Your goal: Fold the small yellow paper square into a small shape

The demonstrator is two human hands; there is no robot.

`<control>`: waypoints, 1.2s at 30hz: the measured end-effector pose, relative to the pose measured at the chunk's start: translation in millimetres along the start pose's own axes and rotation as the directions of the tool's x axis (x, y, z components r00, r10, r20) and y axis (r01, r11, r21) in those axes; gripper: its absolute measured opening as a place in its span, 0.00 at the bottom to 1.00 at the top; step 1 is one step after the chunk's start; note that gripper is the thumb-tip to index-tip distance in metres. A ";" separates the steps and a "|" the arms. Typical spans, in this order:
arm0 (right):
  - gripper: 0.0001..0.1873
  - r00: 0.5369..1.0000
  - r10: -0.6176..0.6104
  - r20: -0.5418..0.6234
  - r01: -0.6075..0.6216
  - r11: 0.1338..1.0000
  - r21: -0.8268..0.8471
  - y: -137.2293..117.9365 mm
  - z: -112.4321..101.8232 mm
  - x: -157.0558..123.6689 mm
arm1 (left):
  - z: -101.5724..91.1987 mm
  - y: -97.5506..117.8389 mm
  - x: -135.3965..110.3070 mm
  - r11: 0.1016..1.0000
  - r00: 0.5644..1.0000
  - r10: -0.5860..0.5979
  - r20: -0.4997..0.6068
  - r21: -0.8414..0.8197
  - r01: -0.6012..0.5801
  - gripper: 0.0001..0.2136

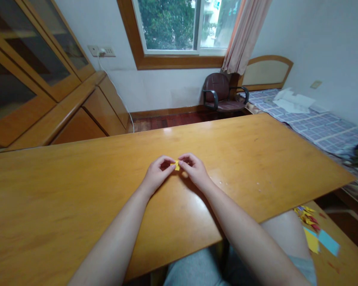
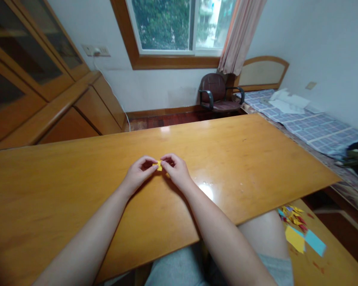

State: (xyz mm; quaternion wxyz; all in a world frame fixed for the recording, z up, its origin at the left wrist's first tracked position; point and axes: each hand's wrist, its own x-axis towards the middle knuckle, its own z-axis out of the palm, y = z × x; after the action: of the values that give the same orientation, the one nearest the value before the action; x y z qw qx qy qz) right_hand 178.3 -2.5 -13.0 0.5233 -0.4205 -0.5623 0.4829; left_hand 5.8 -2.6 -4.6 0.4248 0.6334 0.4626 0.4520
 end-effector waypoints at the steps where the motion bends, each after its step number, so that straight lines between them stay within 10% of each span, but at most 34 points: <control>1: 0.08 1.000 -0.004 0.000 0.004 1.000 -0.002 0.2 -0.1 0.0 | 0.0 0.4 0.2 1.000 1.000 -0.010 0.001 -0.015 0.010 0.09; 36: 0.09 1.000 0.013 -0.007 -0.013 1.000 0.008 0.2 0.5 1.0 | 0.1 1.3 5.4 0.988 0.993 -0.114 0.034 -0.106 0.117 0.15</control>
State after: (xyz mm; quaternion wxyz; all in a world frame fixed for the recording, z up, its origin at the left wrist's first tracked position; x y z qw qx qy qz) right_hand 177.7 -1.5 -13.1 0.5237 -0.4239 -0.5558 0.4871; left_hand 7.0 2.3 -2.4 0.4901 0.5880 0.4675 0.4421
